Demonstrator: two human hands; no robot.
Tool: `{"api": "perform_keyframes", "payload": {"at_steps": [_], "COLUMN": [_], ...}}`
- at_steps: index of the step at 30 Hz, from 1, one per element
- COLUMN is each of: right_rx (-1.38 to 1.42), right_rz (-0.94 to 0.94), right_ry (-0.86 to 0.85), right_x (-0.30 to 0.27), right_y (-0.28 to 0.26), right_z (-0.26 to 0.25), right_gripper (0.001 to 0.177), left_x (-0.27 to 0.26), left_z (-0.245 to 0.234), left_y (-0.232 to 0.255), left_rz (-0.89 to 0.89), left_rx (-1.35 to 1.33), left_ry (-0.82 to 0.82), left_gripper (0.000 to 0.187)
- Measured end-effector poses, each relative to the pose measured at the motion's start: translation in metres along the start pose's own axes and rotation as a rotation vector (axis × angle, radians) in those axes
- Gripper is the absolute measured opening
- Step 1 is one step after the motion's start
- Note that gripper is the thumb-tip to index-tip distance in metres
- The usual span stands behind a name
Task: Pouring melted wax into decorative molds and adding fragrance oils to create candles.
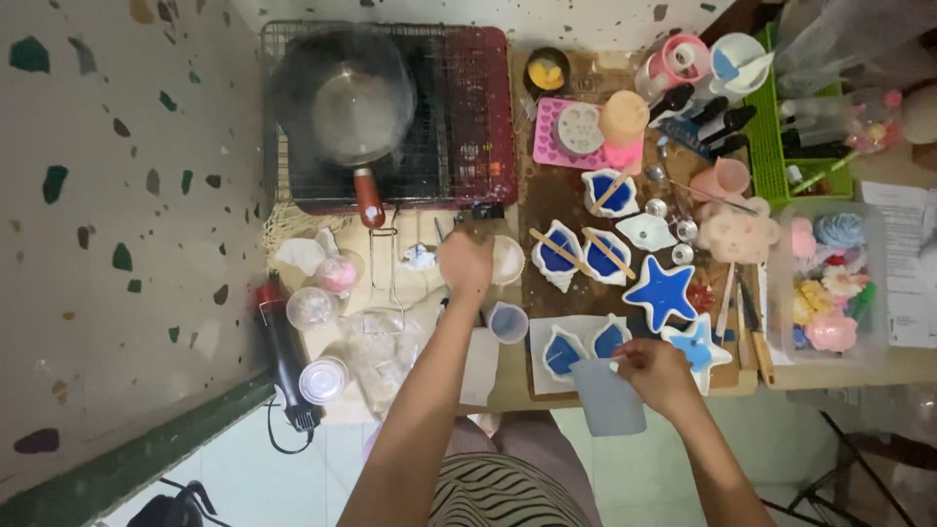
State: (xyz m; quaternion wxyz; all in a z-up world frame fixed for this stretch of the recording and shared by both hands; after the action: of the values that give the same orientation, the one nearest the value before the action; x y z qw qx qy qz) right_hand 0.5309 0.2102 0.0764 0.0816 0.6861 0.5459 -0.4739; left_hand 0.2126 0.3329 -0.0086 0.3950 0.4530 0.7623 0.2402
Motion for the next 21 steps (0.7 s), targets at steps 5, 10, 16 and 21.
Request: {"api": "perform_keyframes", "payload": {"at_steps": [5,10,16,21], "right_rx": [0.042,0.170,0.282,0.356], "right_rz": [0.032,0.116,0.044,0.035], "right_ry": [-0.015,-0.046,-0.023,-0.023], "right_x": [0.002,0.002,0.010,0.011], "right_y": [0.006,0.010,0.035,0.035], "right_z": [0.002,0.002,0.010,0.007], "right_gripper": [0.025,0.030,0.031,0.031], "left_x": [0.003,0.011,-0.011,-0.050], "left_z": [-0.006,-0.004,-0.014,-0.034], "left_y": [0.000,-0.004,0.012,0.038], "left_rz": [-0.011,0.008,0.030,0.075], "left_rx": [0.022,-0.020,-0.100,-0.242], "left_ry": [0.042,0.012,-0.005,-0.019], "left_gripper": [0.038,0.033,0.026,0.028]}}
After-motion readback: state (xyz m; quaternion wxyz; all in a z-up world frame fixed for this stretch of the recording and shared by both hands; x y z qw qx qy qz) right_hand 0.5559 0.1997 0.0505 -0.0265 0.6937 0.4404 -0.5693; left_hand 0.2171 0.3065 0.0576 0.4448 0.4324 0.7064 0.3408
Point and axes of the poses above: each hand's wrist, its own x-axis towards the middle knuckle, its own z-axis out of the palm, y = z × x, the point moved 2 cm from there along x, towards the middle knuckle, and after that the axes turned 15 degrees about -y, right-handed, at the moved point
